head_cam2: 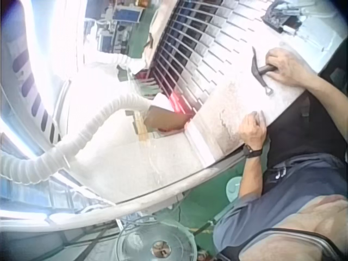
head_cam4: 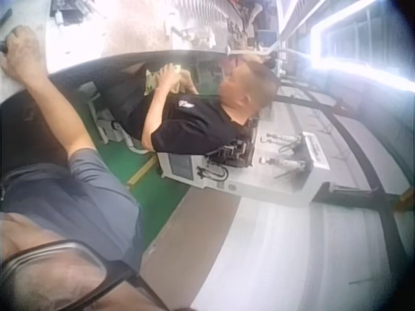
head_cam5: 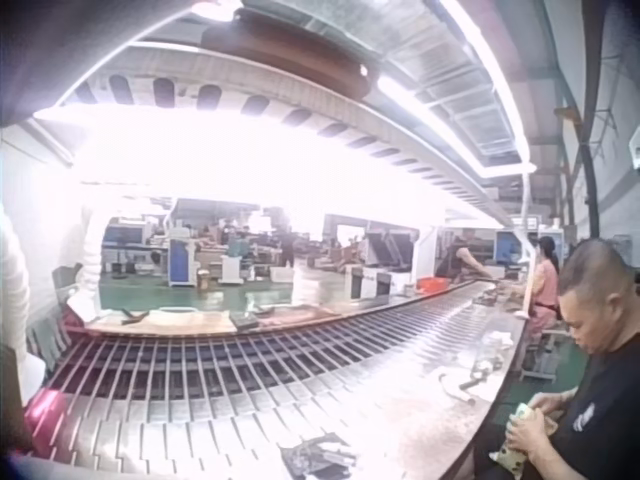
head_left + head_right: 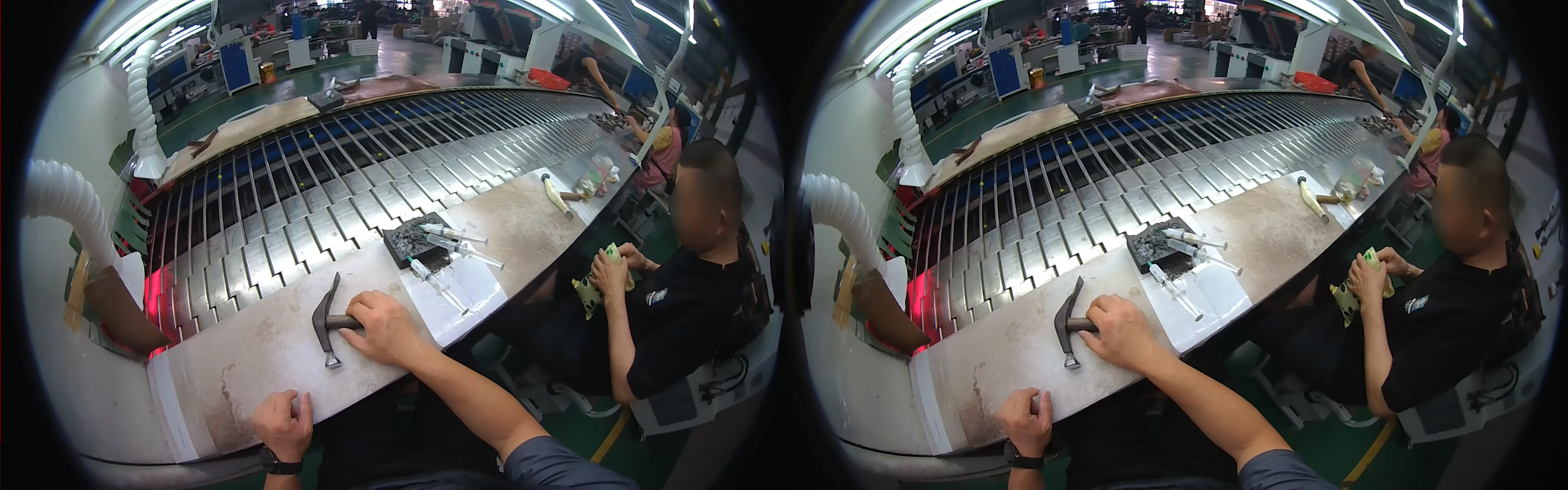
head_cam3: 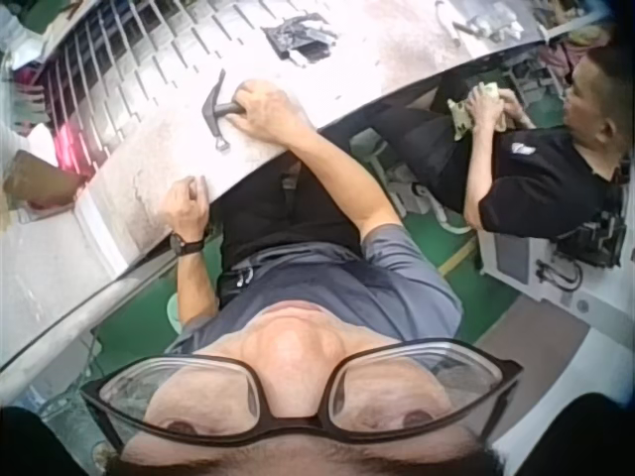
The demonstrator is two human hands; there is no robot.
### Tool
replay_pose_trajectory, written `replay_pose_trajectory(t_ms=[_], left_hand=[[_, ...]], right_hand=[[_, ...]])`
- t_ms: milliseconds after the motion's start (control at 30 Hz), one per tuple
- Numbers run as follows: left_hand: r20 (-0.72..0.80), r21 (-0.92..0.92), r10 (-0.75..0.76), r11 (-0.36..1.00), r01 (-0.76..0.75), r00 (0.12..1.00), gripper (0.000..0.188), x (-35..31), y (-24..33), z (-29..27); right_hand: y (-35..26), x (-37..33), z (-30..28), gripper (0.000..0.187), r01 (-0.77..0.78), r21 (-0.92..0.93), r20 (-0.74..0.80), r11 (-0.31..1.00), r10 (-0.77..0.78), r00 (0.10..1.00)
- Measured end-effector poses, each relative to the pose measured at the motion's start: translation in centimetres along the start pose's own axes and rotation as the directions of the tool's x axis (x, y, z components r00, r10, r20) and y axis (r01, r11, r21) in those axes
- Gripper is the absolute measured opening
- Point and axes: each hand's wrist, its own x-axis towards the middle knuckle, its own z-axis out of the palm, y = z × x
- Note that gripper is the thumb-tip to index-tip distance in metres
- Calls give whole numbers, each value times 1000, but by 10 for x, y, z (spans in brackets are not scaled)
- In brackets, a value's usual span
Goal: The person uses a hammer to repeatedly strike a dark shoe component against a workbench.
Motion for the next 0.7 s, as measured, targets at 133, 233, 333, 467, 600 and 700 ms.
replay_pose_trajectory(t_ms=[133, 233, 333, 467, 600, 700], left_hand=[[1, -21, -25, 999, 25, 1000, 14, -4, -3, 5], [-5, -18, -42, 999, 42, 999, 15, -10, -9, 6], [-24, -22, -11, 1000, 10, 1000, 14, -10, -12, 5], [-19, -25, -37, 999, 37, 999, 10, -13, -13, 4], [-36, -19, -47, 999, 46, 998, 11, -13, -12, 4], [-40, -16, -46, 999, 45, 998, 11, -13, -10, 3]], right_hand=[[1, -3, -1, 28, -11, -16, 9, 1000, 11, 1000], [-3, 0, 0, 29, 4, 9, 25, 1000, -4, 1000], [-5, -3, 6, 30, 5, 20, 12, 1000, -5, 1000], [-4, -3, 9, 31, 15, 32, 14, 999, -15, 1000], [-4, -6, 9, 31, 2, 34, 5, 999, -2, 1000], [-6, -6, 6, 31, -1, 34, 11, 999, 0, 1000]])
